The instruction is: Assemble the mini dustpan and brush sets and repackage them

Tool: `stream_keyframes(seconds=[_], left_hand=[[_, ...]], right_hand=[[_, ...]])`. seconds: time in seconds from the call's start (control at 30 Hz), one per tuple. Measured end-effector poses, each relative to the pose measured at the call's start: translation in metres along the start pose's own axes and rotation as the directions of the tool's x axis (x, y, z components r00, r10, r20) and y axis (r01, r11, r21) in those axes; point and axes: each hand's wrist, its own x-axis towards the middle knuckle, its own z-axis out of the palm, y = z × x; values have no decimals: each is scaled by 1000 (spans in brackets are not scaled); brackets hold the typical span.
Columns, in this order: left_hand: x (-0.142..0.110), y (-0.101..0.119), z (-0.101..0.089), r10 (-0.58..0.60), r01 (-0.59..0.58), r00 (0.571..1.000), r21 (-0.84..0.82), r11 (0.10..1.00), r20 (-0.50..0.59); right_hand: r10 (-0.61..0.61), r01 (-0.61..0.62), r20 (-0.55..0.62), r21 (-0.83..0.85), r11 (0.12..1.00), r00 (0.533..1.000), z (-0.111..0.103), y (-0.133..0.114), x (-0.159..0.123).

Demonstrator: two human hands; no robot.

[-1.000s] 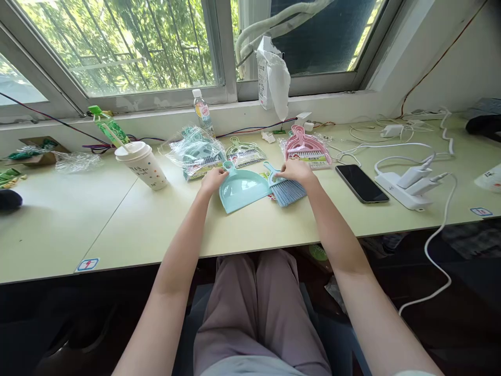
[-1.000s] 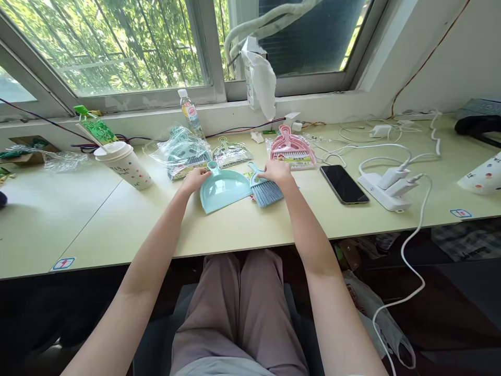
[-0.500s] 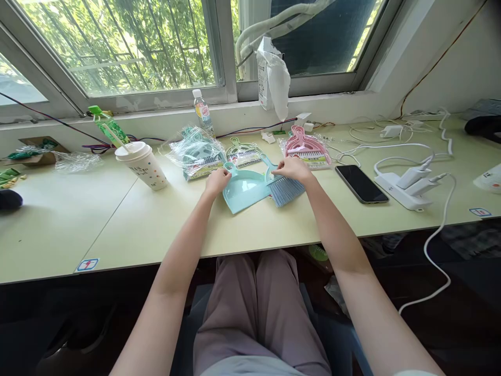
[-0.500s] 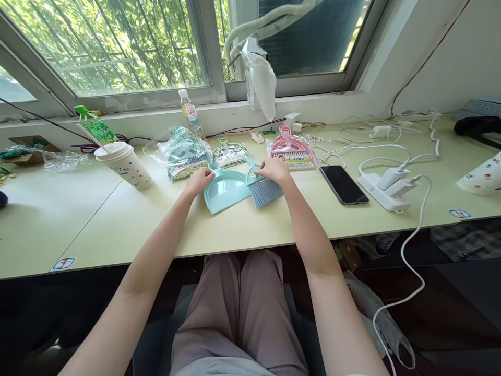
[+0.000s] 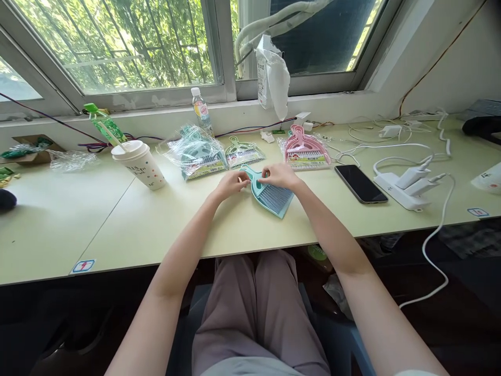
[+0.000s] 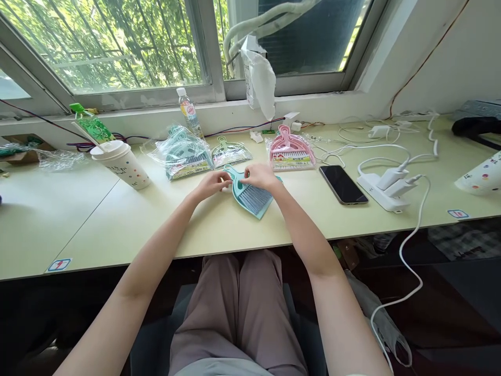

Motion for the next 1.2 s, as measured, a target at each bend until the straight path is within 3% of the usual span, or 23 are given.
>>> stream_keyframes(seconds=[0.13,0.23,0.37,0.53,0.83,1.0,1.2], left_hand=[[-2,-10,-7,220,-148,963,379,914,-154],[-1,-15,-4,310,-177,939,560,810,-151],[2,-16,4,375,-226,923,673,704,-83],[0,-17,4,455,-335,890,712,617,25],[-7,-13,-2,557,-365,830,732,575,-24],[-8,-12,-4,585,-379,808,702,603,-66],[-7,-11,-4,534,-367,839,615,698,-105]], right_hand=[[-37,37,54,13,999,998,0,2,0],[-54,52,75,34,998,996,0,1,1],[-107,99,97,83,992,989,2,-1,1],[-184,169,86,161,973,979,3,2,2],[-236,200,53,376,905,970,1,14,7],[-258,223,15,460,860,966,-2,12,6],[-261,225,8,476,850,965,-3,13,7]])
